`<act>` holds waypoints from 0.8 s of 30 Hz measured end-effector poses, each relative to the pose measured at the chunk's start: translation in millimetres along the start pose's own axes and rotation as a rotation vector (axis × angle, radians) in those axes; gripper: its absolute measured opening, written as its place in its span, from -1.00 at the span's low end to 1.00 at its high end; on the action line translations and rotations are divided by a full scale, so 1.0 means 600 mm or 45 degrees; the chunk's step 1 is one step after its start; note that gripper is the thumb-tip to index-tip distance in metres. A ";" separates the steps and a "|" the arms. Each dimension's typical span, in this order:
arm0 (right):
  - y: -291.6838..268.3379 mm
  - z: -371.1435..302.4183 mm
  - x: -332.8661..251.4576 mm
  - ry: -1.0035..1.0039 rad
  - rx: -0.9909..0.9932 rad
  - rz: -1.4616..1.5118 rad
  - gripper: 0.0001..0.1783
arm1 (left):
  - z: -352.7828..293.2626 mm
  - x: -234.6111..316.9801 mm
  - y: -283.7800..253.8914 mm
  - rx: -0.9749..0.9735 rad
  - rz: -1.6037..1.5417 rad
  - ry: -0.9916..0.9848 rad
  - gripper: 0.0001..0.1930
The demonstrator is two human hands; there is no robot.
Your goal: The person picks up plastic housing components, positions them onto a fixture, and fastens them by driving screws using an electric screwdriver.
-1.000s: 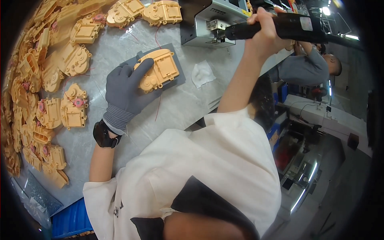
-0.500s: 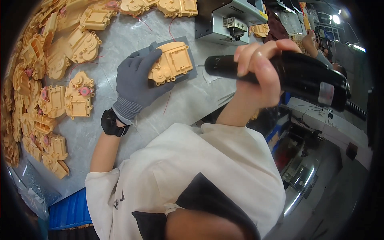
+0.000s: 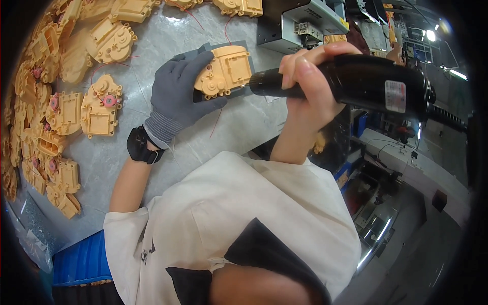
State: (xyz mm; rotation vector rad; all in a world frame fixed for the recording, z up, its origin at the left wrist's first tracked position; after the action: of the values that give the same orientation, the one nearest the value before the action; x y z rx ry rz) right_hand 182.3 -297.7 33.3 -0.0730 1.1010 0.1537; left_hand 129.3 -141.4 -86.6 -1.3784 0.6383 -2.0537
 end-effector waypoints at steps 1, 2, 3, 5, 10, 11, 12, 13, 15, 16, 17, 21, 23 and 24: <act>0.001 0.001 0.008 -0.034 0.003 0.093 -0.61 | -0.001 -0.002 0.000 0.009 -0.005 0.003 -0.21; 0.001 -0.001 0.013 -0.067 0.008 0.186 -0.62 | -0.004 -0.003 0.000 0.018 -0.010 0.005 -0.21; 0.002 -0.002 0.014 -0.066 0.008 0.183 -0.62 | -0.003 -0.002 -0.001 0.017 -0.013 0.005 -0.21; 0.004 -0.006 0.016 -0.037 0.000 0.102 -0.67 | -0.003 -0.001 -0.001 0.008 0.014 -0.022 -0.21; 0.011 -0.012 0.019 -0.044 0.035 0.055 -0.71 | -0.001 -0.003 0.003 0.071 -0.015 0.026 -0.23; 0.010 -0.012 0.022 -0.072 0.013 0.039 -0.72 | 0.000 -0.002 0.004 0.117 -0.043 0.048 -0.26; 0.011 -0.010 0.024 -0.114 -0.030 0.012 -0.76 | 0.001 -0.002 0.005 0.117 -0.035 0.054 -0.26; 0.010 -0.007 0.024 -0.123 -0.026 0.019 -0.76 | 0.001 -0.005 0.008 0.113 -0.282 -0.039 -0.29; 0.007 -0.002 0.023 -0.023 0.054 0.108 -0.79 | 0.006 -0.003 0.011 0.111 -0.516 -0.121 -0.32; 0.000 0.003 0.026 -0.098 0.064 0.121 -0.75 | 0.011 -0.003 0.014 0.079 -0.619 -0.307 -0.34; -0.005 -0.002 0.020 -0.115 0.066 0.135 -0.75 | 0.014 -0.004 0.014 0.049 -0.717 -0.491 -0.36; -0.058 -0.011 0.006 0.159 0.242 0.338 -0.61 | 0.019 -0.029 0.031 -0.079 -0.656 -0.713 -0.33; -0.129 -0.026 -0.030 -0.027 0.378 0.412 -0.63 | 0.029 -0.009 0.019 0.014 -1.008 -0.884 -0.39; -0.161 -0.038 -0.040 -0.060 0.468 0.476 -0.63 | 0.034 0.006 0.000 0.164 -1.319 -0.883 -0.45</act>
State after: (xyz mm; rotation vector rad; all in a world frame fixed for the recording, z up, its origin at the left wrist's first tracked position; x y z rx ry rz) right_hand 166.9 -398.0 42.9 0.4653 1.0726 0.2829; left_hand 147.5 -145.1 -77.1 -2.4550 -0.6306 -1.9549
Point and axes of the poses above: each hand's wrist, its own z-axis towards the middle knuckle, its own y-axis out of the palm, x = y × z, the point moved 2 cm from there along z, towards the middle knuckle, and after that the axes turned 2 degrees about z, right-handed, at the moved point
